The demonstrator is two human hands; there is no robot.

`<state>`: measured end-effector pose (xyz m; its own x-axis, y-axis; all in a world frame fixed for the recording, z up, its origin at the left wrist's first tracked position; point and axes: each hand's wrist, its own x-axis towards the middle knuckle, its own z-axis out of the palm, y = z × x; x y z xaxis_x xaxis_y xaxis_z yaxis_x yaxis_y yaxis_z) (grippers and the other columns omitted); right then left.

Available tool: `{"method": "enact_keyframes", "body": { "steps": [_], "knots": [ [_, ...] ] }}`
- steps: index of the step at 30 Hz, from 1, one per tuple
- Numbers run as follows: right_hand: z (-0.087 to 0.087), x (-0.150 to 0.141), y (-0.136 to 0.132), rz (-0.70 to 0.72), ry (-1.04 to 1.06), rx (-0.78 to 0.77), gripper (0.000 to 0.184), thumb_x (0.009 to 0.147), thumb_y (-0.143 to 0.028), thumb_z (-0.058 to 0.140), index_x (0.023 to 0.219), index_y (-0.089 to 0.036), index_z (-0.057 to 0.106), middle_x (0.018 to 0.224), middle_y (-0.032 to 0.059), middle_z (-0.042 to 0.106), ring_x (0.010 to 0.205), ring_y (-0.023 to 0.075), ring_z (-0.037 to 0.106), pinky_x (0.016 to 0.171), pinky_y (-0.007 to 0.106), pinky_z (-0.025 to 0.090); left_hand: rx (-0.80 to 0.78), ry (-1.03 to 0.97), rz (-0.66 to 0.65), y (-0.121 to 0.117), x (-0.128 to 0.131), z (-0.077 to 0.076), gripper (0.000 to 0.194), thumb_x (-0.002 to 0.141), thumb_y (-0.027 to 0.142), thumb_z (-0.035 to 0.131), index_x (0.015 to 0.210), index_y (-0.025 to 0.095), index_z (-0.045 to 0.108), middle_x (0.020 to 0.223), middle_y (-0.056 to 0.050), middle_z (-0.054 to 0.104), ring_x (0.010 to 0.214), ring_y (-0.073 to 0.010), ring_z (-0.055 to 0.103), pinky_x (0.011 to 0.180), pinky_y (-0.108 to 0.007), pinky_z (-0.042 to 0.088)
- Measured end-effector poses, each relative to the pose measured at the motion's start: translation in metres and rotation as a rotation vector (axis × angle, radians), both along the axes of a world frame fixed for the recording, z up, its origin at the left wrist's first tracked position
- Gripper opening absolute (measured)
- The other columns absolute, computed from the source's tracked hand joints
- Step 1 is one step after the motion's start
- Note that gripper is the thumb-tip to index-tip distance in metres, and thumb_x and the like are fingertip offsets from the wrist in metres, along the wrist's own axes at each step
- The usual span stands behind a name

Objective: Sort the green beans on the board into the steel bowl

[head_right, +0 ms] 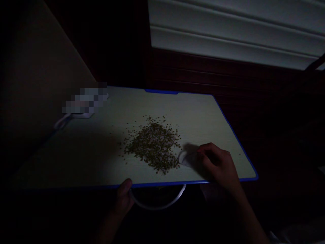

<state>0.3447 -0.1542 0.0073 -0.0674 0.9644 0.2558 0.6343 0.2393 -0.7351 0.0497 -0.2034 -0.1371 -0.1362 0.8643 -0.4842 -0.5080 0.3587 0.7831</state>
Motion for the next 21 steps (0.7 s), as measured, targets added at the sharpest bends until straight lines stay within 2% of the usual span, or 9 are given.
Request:
{"method": "enact_keyframes", "body": {
  "steps": [9, 15, 21],
  "knots": [
    [-0.001, 0.001, 0.001, 0.077, -0.065, -0.016, 0.014, 0.089, -0.035, 0.061, 0.087, -0.022, 0.066, 0.079, 0.0001, 0.071, 0.071, 0.0160, 0.067, 0.062, 0.024, 0.050, -0.013, -0.071, -0.041, 0.001, 0.001, 0.004, 0.043, 0.047, 0.053, 0.078, 0.047, 0.024, 0.046, 0.047, 0.003, 0.042, 0.049, -0.0157, 0.041, 0.051, -0.035, 0.043],
    [0.001, 0.001, 0.001, 0.116, -0.091, -0.027, 0.014, 0.088, -0.033, 0.061, 0.088, -0.021, 0.067, 0.081, 0.0005, 0.072, 0.072, 0.0162, 0.068, 0.064, 0.023, 0.050, -0.019, -0.082, -0.013, 0.000, -0.002, -0.007, 0.045, 0.048, 0.053, 0.078, 0.047, 0.023, 0.044, 0.047, 0.005, 0.039, 0.047, -0.0125, 0.035, 0.047, -0.031, 0.038],
    [0.001, 0.001, 0.001, 0.042, -0.085, -0.019, 0.013, 0.088, -0.033, 0.061, 0.086, -0.021, 0.066, 0.078, -0.0009, 0.071, 0.069, 0.0150, 0.067, 0.061, 0.022, 0.049, -0.026, -0.084, -0.002, 0.000, -0.001, -0.007, 0.047, 0.045, 0.054, 0.080, 0.047, 0.023, 0.044, 0.047, 0.005, 0.041, 0.048, -0.0132, 0.038, 0.050, -0.032, 0.041]
  ]
}}
